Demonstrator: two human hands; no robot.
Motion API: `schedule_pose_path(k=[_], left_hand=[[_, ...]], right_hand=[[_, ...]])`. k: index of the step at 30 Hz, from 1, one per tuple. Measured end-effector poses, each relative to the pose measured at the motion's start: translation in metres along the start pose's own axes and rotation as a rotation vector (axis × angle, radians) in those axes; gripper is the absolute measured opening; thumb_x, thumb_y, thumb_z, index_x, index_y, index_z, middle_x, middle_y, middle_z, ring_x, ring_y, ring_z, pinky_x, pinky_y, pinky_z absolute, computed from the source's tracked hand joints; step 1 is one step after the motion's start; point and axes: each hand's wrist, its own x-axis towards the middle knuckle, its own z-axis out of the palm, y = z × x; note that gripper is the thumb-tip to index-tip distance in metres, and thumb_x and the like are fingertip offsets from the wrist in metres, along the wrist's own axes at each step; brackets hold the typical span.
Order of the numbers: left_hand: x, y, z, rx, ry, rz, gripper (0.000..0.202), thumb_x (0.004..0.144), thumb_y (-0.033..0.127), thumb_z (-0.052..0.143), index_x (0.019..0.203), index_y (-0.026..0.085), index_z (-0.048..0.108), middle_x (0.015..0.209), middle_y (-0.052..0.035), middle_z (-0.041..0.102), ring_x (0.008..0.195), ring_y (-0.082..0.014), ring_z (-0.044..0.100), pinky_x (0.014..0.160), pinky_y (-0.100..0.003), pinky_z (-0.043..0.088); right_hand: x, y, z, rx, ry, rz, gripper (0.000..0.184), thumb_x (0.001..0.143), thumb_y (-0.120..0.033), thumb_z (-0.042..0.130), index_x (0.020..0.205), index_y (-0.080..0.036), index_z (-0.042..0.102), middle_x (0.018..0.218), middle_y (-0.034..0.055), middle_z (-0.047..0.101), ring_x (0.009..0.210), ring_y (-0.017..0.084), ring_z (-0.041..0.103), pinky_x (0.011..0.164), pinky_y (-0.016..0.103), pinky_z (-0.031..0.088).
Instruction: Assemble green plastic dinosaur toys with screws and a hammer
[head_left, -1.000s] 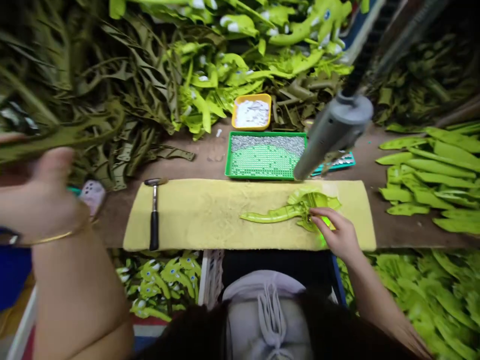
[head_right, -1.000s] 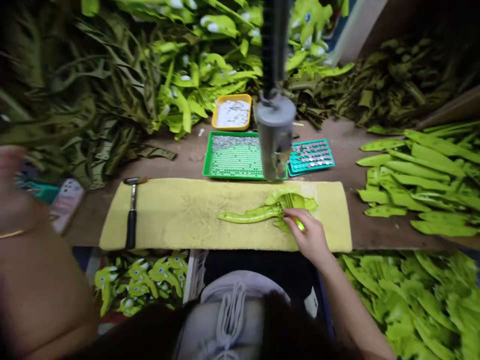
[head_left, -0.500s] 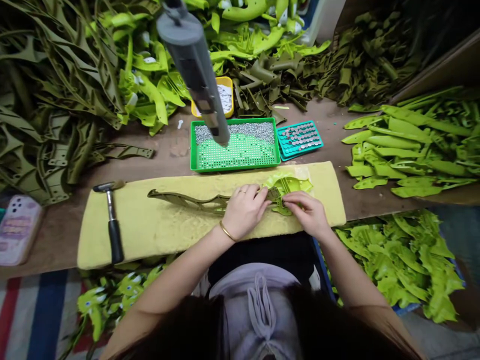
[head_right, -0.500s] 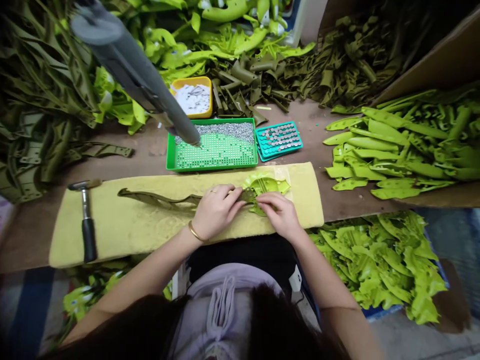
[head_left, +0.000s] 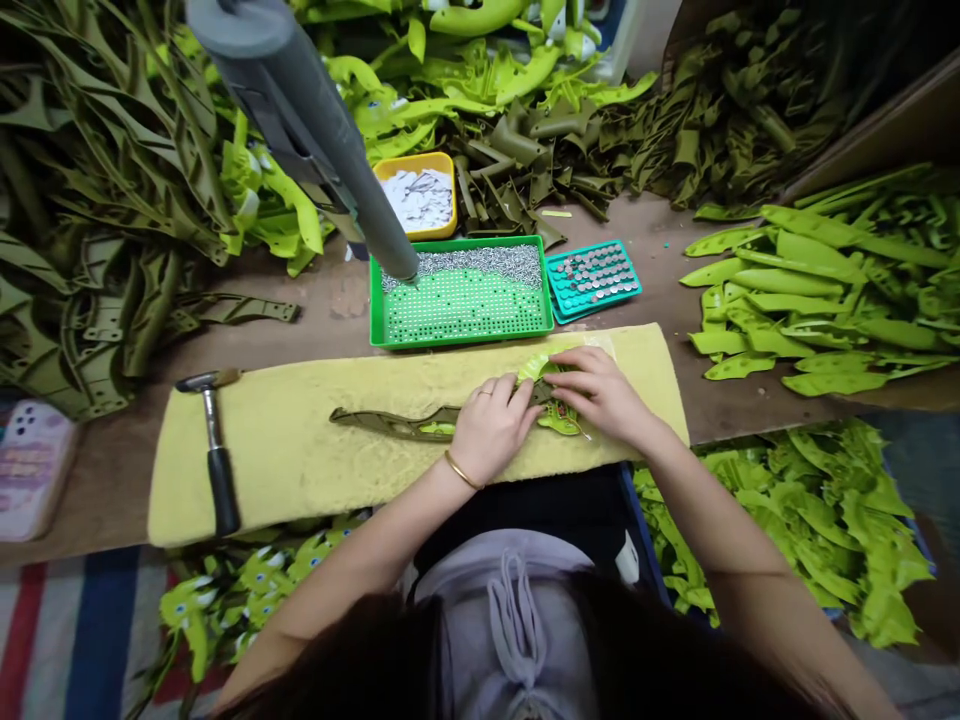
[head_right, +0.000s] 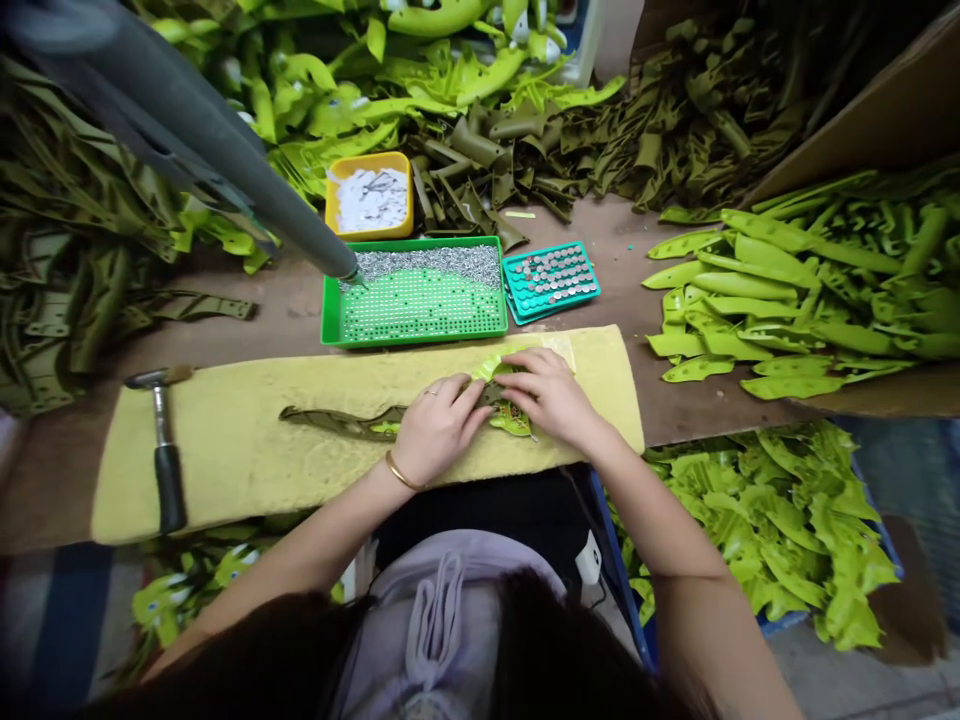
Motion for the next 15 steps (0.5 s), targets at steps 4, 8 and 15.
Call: schedule_pose_path(k=[4,8,15], left_hand=[[-0.002,-0.007,0.001,-0.027,0.041,0.018,0.04,0.093,0.042,0.049,0.122,0.017,0.06,0.111,-0.0154,0.065,0.1,-0.0256,0.061,0.085,-0.038,0.05],[0.002,-0.013,-0.005,-0.025,0.006,0.062,0.039,0.093,0.04,0.048,0.122,0.018,0.061,0.114,-0.0136,0.066,0.101,-0.0256,0.059,0.086,-0.038,0.049],[0.004,0.0,-0.014,0.037,-0.062,0.033,0.037,0.094,0.032,0.046,0.123,0.015,0.06,0.127,-0.0123,0.062,0.099,-0.0266,0.056,0.083,-0.04,0.047]], right_hand=[[-0.003,0.003,0.005,-0.001,0.027,-0.006,0.021,0.087,-0.034,0.059,0.102,-0.028,0.073,0.116,0.0057,0.068,0.111,0.023,0.056,0.099,0.047,0.047],[-0.005,0.002,0.008,-0.007,0.07,0.006,0.021,0.086,-0.034,0.06,0.101,-0.028,0.073,0.117,0.0065,0.067,0.112,0.024,0.055,0.098,0.048,0.047],[-0.005,0.004,0.011,-0.031,0.101,-0.012,0.02,0.085,-0.035,0.06,0.099,-0.028,0.074,0.117,0.0076,0.067,0.112,0.025,0.053,0.097,0.05,0.049]])
